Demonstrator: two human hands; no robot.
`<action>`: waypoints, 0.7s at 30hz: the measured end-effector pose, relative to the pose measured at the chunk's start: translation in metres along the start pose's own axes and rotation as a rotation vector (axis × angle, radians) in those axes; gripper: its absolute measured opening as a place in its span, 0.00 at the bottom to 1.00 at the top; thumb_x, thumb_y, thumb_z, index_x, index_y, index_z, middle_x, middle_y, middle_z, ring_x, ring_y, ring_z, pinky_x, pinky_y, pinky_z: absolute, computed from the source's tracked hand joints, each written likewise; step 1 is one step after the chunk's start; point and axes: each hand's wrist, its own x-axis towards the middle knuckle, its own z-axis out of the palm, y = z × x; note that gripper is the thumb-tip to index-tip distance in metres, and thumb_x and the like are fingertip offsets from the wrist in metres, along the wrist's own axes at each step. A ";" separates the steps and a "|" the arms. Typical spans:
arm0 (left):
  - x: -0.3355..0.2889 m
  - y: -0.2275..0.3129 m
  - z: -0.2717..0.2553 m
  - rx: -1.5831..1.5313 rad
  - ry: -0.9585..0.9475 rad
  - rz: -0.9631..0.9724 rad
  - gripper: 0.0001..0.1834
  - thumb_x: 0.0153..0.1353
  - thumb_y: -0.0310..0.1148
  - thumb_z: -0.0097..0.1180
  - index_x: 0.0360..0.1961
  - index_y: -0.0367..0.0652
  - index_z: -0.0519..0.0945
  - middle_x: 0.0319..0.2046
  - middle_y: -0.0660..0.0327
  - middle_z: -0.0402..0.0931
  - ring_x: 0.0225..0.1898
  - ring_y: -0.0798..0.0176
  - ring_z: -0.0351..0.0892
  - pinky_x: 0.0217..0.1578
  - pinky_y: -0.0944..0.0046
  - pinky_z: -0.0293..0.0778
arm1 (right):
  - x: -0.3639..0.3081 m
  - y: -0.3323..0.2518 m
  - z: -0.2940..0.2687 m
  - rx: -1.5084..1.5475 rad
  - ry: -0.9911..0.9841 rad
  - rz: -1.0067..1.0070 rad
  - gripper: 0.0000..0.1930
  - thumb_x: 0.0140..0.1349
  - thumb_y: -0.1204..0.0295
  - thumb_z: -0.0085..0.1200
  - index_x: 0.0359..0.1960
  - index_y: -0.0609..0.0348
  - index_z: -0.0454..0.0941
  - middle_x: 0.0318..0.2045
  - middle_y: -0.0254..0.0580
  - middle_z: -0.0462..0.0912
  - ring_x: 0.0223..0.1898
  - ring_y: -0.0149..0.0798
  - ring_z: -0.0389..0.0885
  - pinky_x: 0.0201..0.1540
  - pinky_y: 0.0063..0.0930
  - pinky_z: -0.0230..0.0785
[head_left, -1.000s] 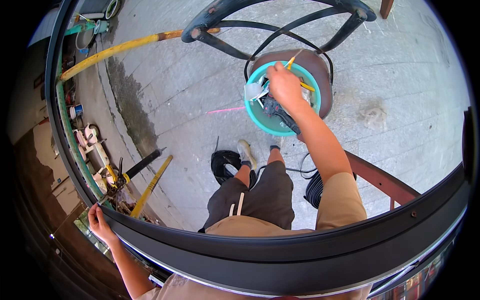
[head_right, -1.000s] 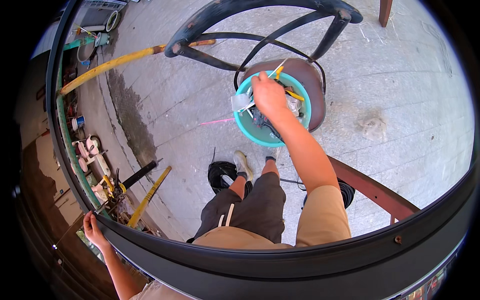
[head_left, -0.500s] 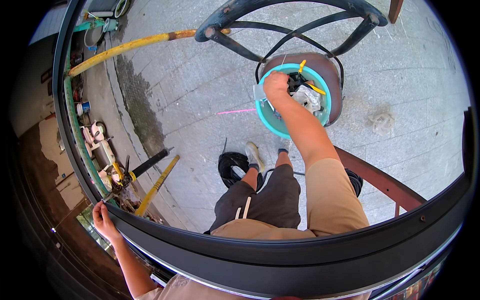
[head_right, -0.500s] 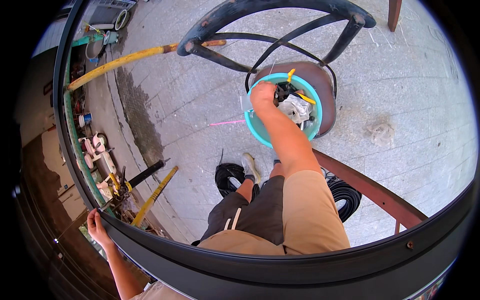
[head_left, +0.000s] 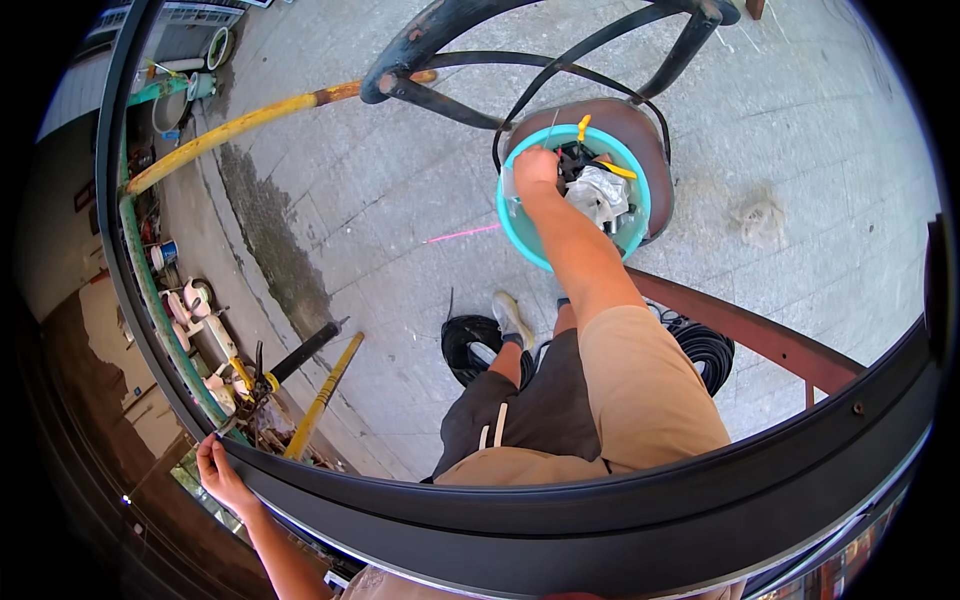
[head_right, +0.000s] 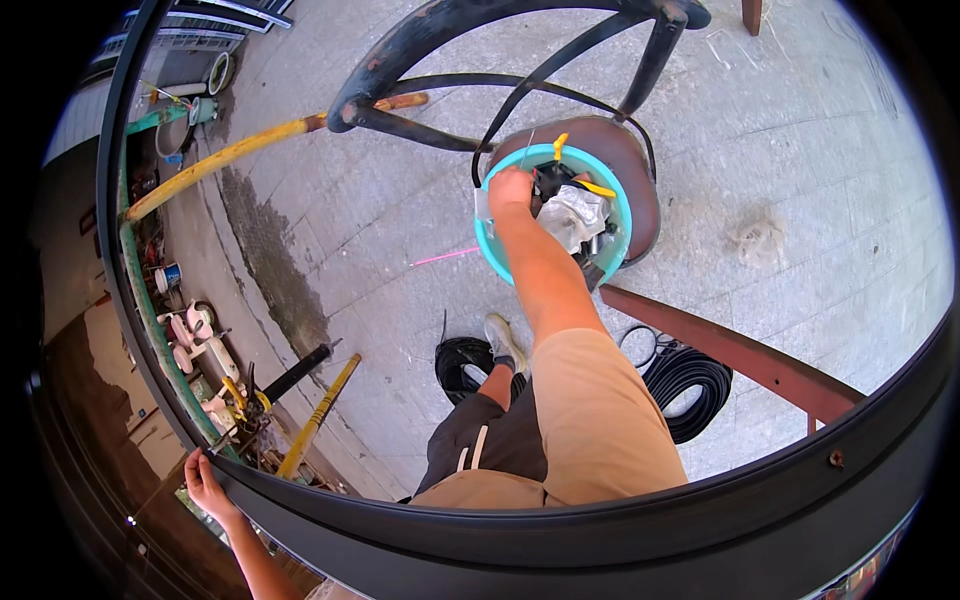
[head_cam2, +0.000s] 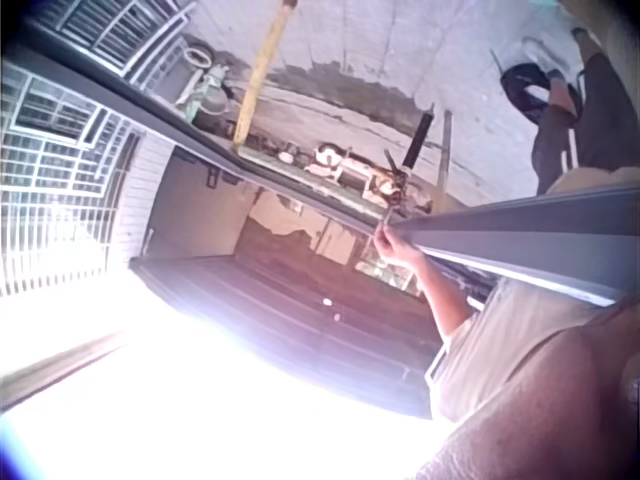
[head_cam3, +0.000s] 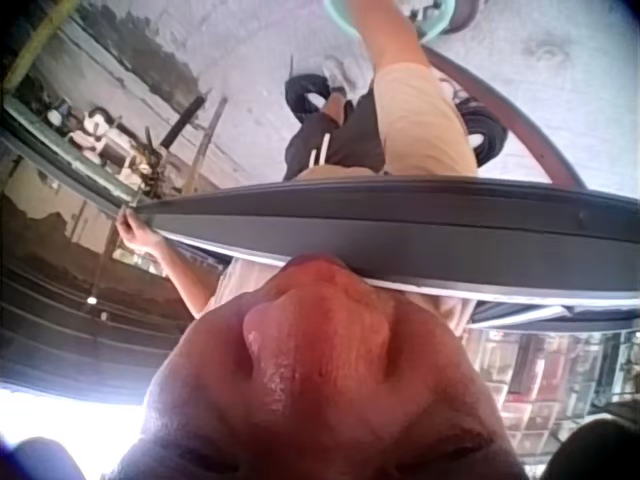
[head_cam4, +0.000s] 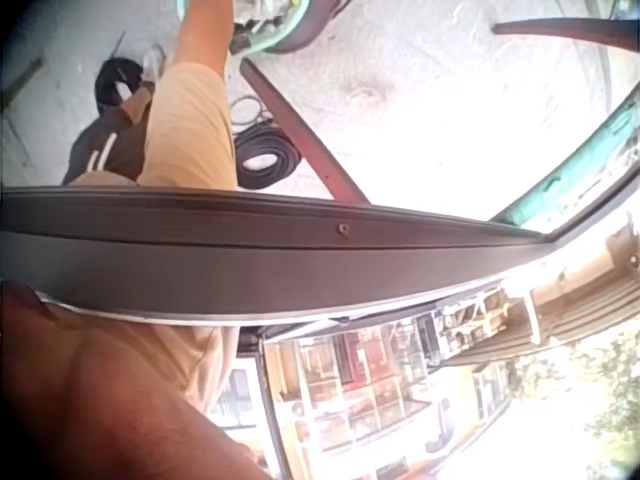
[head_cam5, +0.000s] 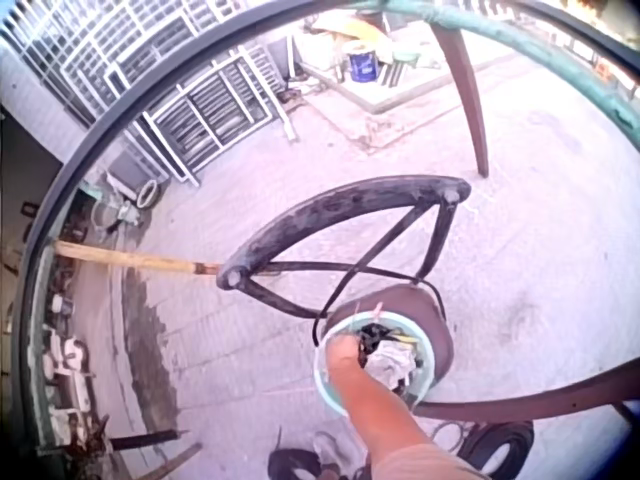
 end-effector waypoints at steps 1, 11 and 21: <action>0.000 -0.001 -0.001 0.000 0.004 0.015 0.10 0.81 0.31 0.61 0.54 0.36 0.86 0.41 0.67 0.84 0.40 0.75 0.76 0.45 0.70 0.73 | 0.000 0.000 0.001 -0.011 0.026 0.004 0.11 0.71 0.67 0.58 0.44 0.47 0.95 0.45 0.38 0.92 0.45 0.42 0.93 0.34 0.42 0.81; 0.004 -0.005 0.002 -0.005 0.015 0.032 0.10 0.81 0.31 0.60 0.53 0.35 0.86 0.42 0.67 0.84 0.41 0.76 0.76 0.45 0.71 0.72 | -0.013 0.014 -0.006 0.085 0.116 -0.006 0.11 0.69 0.68 0.59 0.42 0.49 0.95 0.43 0.43 0.94 0.43 0.44 0.95 0.37 0.42 0.86; 0.006 -0.005 0.002 -0.046 0.014 0.045 0.09 0.80 0.30 0.62 0.52 0.35 0.88 0.41 0.68 0.84 0.41 0.75 0.77 0.46 0.71 0.73 | -0.005 0.019 -0.010 0.130 0.044 -0.020 0.13 0.72 0.69 0.57 0.45 0.49 0.95 0.47 0.42 0.94 0.48 0.44 0.95 0.43 0.43 0.87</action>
